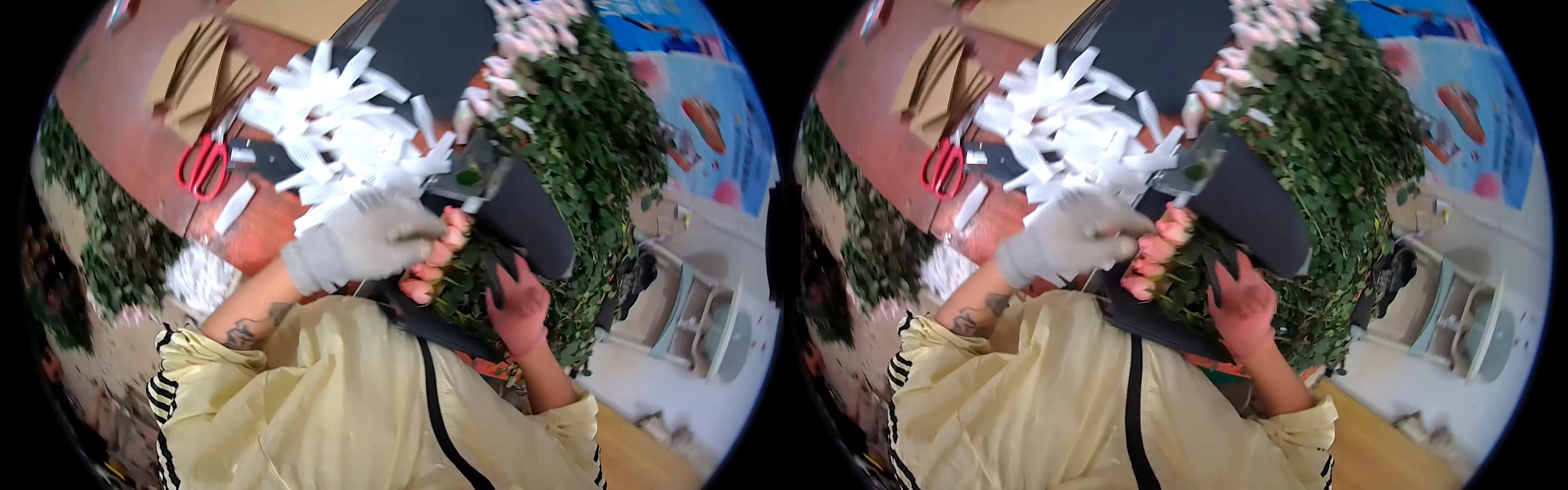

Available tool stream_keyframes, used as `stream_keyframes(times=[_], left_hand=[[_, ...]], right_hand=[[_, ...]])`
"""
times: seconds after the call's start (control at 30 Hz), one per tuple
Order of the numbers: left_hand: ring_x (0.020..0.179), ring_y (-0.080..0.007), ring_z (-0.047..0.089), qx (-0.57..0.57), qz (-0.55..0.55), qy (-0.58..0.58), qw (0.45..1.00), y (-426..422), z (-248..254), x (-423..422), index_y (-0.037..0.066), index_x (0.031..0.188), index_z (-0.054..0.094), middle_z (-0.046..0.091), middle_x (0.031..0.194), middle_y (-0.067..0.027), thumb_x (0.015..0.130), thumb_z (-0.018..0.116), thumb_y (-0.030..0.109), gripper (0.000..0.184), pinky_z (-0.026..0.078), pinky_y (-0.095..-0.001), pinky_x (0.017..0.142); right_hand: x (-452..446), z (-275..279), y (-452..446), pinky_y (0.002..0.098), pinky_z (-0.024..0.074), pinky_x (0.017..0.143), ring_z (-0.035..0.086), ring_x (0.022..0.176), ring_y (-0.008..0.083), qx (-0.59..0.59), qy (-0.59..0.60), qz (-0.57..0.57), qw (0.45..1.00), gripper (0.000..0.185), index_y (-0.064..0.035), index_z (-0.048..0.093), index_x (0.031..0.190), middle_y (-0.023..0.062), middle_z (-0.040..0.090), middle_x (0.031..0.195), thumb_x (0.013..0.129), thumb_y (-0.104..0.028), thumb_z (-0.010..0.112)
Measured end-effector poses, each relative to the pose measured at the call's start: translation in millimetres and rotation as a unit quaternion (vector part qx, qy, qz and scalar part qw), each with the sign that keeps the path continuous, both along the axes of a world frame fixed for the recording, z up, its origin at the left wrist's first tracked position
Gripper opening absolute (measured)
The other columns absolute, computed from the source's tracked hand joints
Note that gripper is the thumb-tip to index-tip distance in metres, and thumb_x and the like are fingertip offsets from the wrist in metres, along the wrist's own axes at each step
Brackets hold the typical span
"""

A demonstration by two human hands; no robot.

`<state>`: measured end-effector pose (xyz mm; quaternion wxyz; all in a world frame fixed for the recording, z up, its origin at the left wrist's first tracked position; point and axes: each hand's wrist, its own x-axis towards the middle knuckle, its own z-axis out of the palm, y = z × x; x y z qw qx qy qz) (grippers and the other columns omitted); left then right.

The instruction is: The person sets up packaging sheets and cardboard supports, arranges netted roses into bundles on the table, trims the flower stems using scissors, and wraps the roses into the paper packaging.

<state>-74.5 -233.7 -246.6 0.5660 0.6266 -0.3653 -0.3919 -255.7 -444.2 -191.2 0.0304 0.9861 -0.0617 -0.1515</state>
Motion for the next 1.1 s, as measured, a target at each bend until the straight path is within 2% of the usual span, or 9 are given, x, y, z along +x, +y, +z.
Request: stream_keyframes(times=[0.1,0.2,0.53,0.63,0.7,0.77,0.83,0.93,1.1], left_hand=[[0.071,-0.0225,0.059,0.072,0.173,-0.126,0.974,24.9,-21.1,16.0,0.005,0.098,0.067,0.061,0.077,-0.0106,0.076,0.062,0.014,0.025,0.046,-0.0336,0.065],[0.071,-0.0258,0.059,0.01,0.168,-0.132,0.977,30.4,-34.7,9.1,0.007,0.094,0.067,0.058,0.074,-0.01,0.075,0.063,0.016,0.021,0.046,-0.0352,0.066],[0.076,-0.0224,0.06,0.061,0.041,-0.143,0.987,28.5,-51.3,-14.2,0.015,0.088,0.066,0.057,0.075,-0.0054,0.078,0.063,0.027,0.016,0.046,-0.0361,0.064],[0.069,-0.0221,0.06,-0.058,0.1,-0.198,0.973,22.8,-53.1,-18.2,0.017,0.087,0.065,0.055,0.069,-0.0046,0.078,0.062,0.025,0.013,0.046,-0.0352,0.06],[0.072,-0.0209,0.062,-0.064,-0.03,-0.141,0.988,19.0,-37.8,-12.6,0.011,0.081,0.058,0.061,0.073,-0.0048,0.085,0.051,0.023,0.014,0.047,-0.0349,0.065],[0.068,-0.023,0.063,-0.037,-0.019,0.066,0.997,1.4,-30.6,-21.8,0.011,0.083,0.059,0.062,0.073,-0.0058,0.085,0.052,0.023,0.014,0.048,-0.0372,0.06],[0.056,-0.0231,0.06,-0.027,-0.15,-0.232,0.961,-15.7,-34.5,-27.4,0.02,0.103,0.062,0.058,0.063,-0.0045,0.085,0.055,0.028,0.021,0.044,-0.0381,0.05],[0.057,-0.0223,0.062,0.066,-0.203,-0.278,0.936,-25.6,-24.9,-30.6,0.022,0.112,0.059,0.061,0.066,-0.0039,0.086,0.052,0.033,0.028,0.044,-0.0391,0.048],[0.06,-0.0278,0.062,0.124,-0.2,-0.279,0.931,-25.6,-3.5,-33.8,0.021,0.11,0.059,0.062,0.068,-0.0083,0.084,0.054,0.031,0.028,0.046,-0.0423,0.052]], right_hand=[[-6.4,-1.5,1.3,0.0392,0.047,0.07,0.06,0.088,0.0302,0.016,-0.094,0.081,0.992,0.047,-0.007,0.058,0.111,0.0147,0.059,0.103,0.068,-0.019,0.072],[-0.6,-20.1,8.8,0.0421,0.0368,0.091,0.053,0.104,0.0322,0.052,0.039,-0.071,0.995,0.047,-0.0101,0.06,0.11,0.0135,0.055,0.117,0.067,-0.019,0.076],[-4.1,-58.2,0.4,0.0407,0.0387,0.084,0.055,0.104,0.0273,0.079,0.029,-0.062,0.995,0.037,-0.011,0.061,0.102,0.007,0.059,0.109,0.067,-0.015,0.072],[-6.5,-60.9,-2.4,0.0406,0.0387,0.084,0.055,0.104,0.0275,0.073,0.053,-0.066,0.994,0.04,-0.0105,0.061,0.103,0.0079,0.059,0.109,0.066,-0.015,0.073],[-4.1,-60.2,-1.3,0.0406,0.0385,0.085,0.055,0.103,0.0275,0.074,0.05,-0.063,0.994,0.041,-0.0105,0.06,0.104,0.008,0.059,0.108,0.065,-0.015,0.073],[7.1,-54.3,2.9,0.0407,0.0382,0.085,0.055,0.103,0.0274,0.076,0.04,-0.063,0.994,0.042,-0.0106,0.06,0.105,0.0082,0.059,0.107,0.065,-0.016,0.073],[23.5,-44.4,7.6,0.0407,0.0411,0.081,0.057,0.097,0.027,0.113,0.13,-0.084,0.981,0.041,-0.0105,0.06,0.105,0.0082,0.059,0.105,0.067,-0.019,0.072],[21.1,-48.0,10.7,0.0349,0.0461,0.064,0.06,0.078,0.023,0.007,-0.028,0.065,0.998,0.037,-0.0103,0.057,0.099,0.0063,0.058,0.094,0.067,-0.025,0.069],[12.5,-44.9,7.5,0.0338,0.0446,0.062,0.058,0.075,0.0213,0.025,-0.024,0.042,0.999,0.034,-0.0103,0.056,0.097,0.0055,0.055,0.091,0.071,-0.032,0.064]])
